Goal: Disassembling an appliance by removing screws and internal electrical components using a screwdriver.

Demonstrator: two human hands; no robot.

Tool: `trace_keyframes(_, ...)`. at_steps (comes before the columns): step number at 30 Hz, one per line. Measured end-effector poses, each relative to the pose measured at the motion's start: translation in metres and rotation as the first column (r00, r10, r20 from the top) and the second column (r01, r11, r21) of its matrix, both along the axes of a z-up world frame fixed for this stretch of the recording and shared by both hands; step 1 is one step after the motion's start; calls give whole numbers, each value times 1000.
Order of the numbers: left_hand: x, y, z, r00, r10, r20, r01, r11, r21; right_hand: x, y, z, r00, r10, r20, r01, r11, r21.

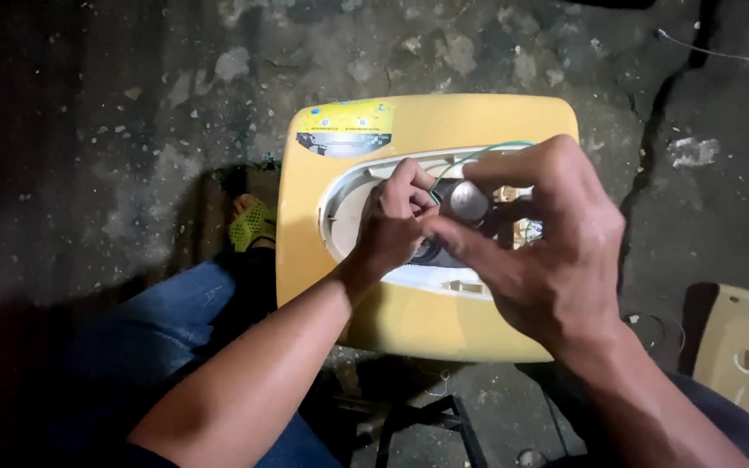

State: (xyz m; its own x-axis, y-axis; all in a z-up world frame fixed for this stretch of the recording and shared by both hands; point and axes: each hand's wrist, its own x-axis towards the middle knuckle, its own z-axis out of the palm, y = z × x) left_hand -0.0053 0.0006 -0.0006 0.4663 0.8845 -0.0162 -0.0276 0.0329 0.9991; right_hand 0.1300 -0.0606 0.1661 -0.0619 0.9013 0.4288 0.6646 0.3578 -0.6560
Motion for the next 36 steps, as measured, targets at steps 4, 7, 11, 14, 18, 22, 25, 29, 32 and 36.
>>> trace_keyframes(4,2,-1,4,999,14,-48,-14,1000,0,9,-1,-3,994,59,97,-53,996,-73)
trace_keyframes(7,2,-1,8,988,47,-145,-46,999,11,12,0,9,987,124,102,-111,986,-128)
trace_keyframes(11,3,0,2,996,51,-79,-47,997,58,12,-11,7,991,124,44,-105,946,-306)
trace_keyframes(14,2,-1,-6,983,-15,184,32,996,-88,-3,-12,19,997,44,59,-25,958,-286)
trace_keyframes(18,4,1,-9,998,11,66,-7,999,-54,-8,-13,8,1000,13,25,-6,967,-254)
trace_keyframes(22,4,1,0,1000,4,-9,-4,999,-47,-10,-15,-7,994,-69,88,76,994,-79)
trace_keyframes(25,4,0,8,988,30,-152,-31,1000,-4,-11,-19,-8,988,-152,39,151,988,32)
trace_keyframes(29,4,1,9,976,54,-209,-47,998,35,-5,-13,-11,978,-175,114,171,984,42)
trace_keyframes(32,4,7,2,973,-4,-230,5,1000,1,2,-7,-8,961,-236,144,250,964,-86)
trace_keyframes(36,8,11,29,968,144,-208,-50,915,399,16,1,-9,978,-192,85,207,948,-243)
